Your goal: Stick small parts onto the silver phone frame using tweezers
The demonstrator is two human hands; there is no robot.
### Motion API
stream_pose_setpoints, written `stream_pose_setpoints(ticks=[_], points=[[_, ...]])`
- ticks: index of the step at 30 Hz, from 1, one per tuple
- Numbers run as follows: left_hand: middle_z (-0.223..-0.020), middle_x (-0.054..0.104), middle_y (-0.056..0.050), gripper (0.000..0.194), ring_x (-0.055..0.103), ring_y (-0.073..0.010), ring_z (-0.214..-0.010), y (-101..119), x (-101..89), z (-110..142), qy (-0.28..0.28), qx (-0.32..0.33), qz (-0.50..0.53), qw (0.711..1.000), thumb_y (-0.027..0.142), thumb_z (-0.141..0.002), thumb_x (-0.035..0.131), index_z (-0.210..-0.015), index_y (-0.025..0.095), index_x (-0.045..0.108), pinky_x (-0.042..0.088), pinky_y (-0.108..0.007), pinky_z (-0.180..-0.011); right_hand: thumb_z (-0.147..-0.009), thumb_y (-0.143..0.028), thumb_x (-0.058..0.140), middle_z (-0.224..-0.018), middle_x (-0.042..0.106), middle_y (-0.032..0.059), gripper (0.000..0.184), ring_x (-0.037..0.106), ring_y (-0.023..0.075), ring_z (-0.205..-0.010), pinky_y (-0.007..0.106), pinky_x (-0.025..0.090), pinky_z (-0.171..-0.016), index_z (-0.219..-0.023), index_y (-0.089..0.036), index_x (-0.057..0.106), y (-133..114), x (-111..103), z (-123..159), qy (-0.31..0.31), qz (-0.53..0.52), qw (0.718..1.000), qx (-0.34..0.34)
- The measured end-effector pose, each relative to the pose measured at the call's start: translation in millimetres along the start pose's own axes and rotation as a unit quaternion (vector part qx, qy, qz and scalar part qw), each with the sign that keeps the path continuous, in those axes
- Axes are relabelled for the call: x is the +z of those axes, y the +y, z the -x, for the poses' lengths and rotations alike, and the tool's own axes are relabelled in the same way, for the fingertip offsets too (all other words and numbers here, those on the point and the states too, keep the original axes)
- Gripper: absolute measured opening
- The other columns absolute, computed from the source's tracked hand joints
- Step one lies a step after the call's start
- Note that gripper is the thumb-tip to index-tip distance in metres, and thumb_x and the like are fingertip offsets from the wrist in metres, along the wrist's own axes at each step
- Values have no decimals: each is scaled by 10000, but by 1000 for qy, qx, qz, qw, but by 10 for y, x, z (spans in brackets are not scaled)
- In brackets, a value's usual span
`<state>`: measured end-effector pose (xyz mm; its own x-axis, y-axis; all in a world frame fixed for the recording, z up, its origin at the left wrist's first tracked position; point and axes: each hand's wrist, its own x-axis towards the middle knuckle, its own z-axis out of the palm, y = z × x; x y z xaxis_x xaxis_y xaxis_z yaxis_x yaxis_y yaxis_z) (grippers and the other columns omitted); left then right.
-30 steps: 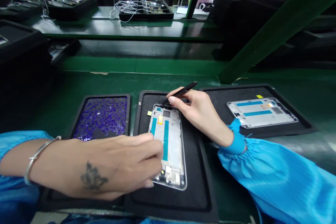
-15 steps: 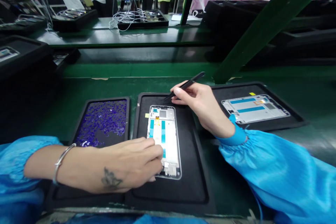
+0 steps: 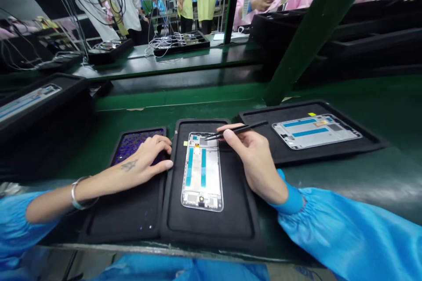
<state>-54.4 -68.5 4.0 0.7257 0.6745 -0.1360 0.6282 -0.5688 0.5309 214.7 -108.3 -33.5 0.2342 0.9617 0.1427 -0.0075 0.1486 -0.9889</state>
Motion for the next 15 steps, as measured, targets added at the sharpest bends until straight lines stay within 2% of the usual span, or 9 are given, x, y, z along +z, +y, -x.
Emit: stream_pose_setpoints(ticks=[2, 4, 5, 8, 10, 13, 15], points=[[-1199, 466, -70, 374, 437, -179, -1100, 47, 29, -20, 23, -24, 53, 998, 512, -959, 407, -1142, 187, 443, 323, -406, -1020, -843, -414, 682, -945, 649, 54, 283, 610, 142, -910, 264, 468, -885, -986, -171, 689, -5, -2, -3, 8, -26, 1000, 3], [-1091, 520, -57, 397, 518, -158, -970, 94, 60, -54, 25, -76, 175, 981, 508, -924, 488, -1145, 188, 410, 417, -363, -903, -832, -415, 693, -942, 646, 58, 293, 609, 140, -893, 267, 486, -867, -981, -163, 686, 2, -3, 7, 15, -47, 999, 4], [-1026, 540, -44, 403, 546, -144, -891, 116, 78, -73, 15, -106, 258, 960, 488, -909, 524, -1131, 184, 381, 446, -339, -841, -828, -416, 697, -933, 643, 58, 297, 608, 139, -890, 267, 492, -862, -980, -161, 685, 11, -5, 13, 16, -54, 998, 5], [-879, 564, -4, 420, 581, -106, -755, 165, 122, -128, -16, -157, 471, 868, 383, -876, 608, -1089, 179, 309, 476, -266, -737, -826, -418, 699, -904, 638, 55, 300, 609, 139, -899, 265, 494, -866, -980, -161, 683, 44, -20, 20, 18, -65, 998, 4], [-821, 569, 8, 444, 585, -90, -716, 164, 111, -181, -5, -167, 518, 839, 339, -857, 647, -1107, 176, 318, 472, -224, -700, -831, -412, 696, -932, 639, 57, 289, 609, 145, -926, 268, 487, -876, -983, -167, 685, 41, -44, 13, 19, -73, 997, -1], [-795, 584, -2, 417, 587, -74, -671, 66, -5, -361, 44, -172, 526, 832, 277, -840, 671, -1109, 152, 378, 467, -195, -671, -833, -389, 696, -1009, 635, 60, 256, 603, 153, -950, 281, 476, -895, -986, -184, 694, -27, -95, -4, 41, -78, 996, -34], [-839, 601, -27, 370, 598, -78, -676, -92, -143, -583, 88, -169, 521, 832, 222, -834, 663, -1092, 137, 411, 477, -210, -687, -829, -369, 702, -1014, 632, 63, 228, 603, 162, -951, 296, 471, -916, -973, -192, 706, -96, -128, -11, 66, -80, 993, -64]])
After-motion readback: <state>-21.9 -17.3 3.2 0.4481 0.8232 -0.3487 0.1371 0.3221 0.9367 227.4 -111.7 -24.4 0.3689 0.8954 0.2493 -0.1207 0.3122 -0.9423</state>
